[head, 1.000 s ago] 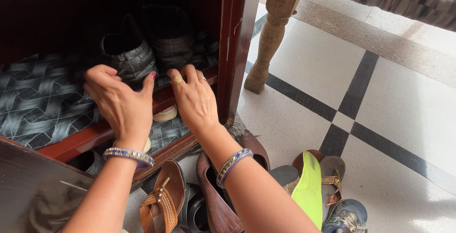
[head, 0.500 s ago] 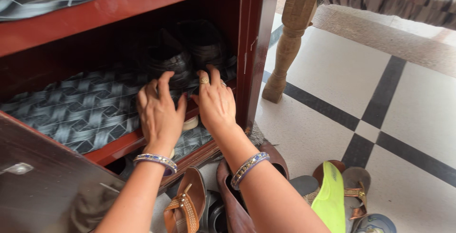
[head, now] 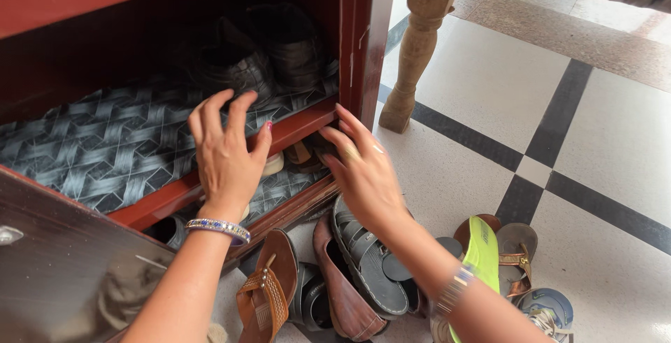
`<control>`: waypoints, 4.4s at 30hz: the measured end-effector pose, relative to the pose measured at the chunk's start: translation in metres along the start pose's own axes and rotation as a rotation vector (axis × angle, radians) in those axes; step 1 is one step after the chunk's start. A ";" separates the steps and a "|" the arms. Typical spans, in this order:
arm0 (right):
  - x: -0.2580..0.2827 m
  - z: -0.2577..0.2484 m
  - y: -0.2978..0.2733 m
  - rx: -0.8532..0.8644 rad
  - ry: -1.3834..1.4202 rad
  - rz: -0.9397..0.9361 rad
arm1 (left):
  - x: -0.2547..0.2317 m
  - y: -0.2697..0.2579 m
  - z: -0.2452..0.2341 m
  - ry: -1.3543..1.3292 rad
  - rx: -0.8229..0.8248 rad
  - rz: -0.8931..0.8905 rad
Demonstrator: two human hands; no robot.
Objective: The person sits on the floor and cleans various pairs of shoes using a cloth. They wipe the exterior of sneakers, sandals, and formal shoes, then place them into a wooden shoe cabinet.
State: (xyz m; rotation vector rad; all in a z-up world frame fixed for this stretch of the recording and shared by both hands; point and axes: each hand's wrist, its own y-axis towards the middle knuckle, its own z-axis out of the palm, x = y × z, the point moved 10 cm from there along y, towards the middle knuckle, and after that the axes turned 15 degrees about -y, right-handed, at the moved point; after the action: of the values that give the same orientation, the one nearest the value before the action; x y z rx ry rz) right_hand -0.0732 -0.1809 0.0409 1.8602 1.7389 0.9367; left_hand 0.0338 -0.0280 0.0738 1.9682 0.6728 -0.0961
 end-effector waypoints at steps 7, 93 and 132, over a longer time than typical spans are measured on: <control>-0.031 0.005 -0.100 0.454 -0.055 0.019 | -0.069 -0.071 0.025 -0.263 0.207 0.100; -0.225 -0.097 -0.276 0.293 -0.071 0.900 | -0.125 -0.258 0.314 0.272 0.772 -0.016; -0.111 -0.016 -0.189 0.654 0.377 0.456 | -0.056 -0.187 0.173 -1.303 0.623 -1.418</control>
State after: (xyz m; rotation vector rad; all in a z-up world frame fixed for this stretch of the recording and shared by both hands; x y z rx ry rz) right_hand -0.2149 -0.2682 -0.1029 2.7307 2.0542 1.0050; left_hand -0.0683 -0.1355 -0.1413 1.0640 0.9765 -2.3669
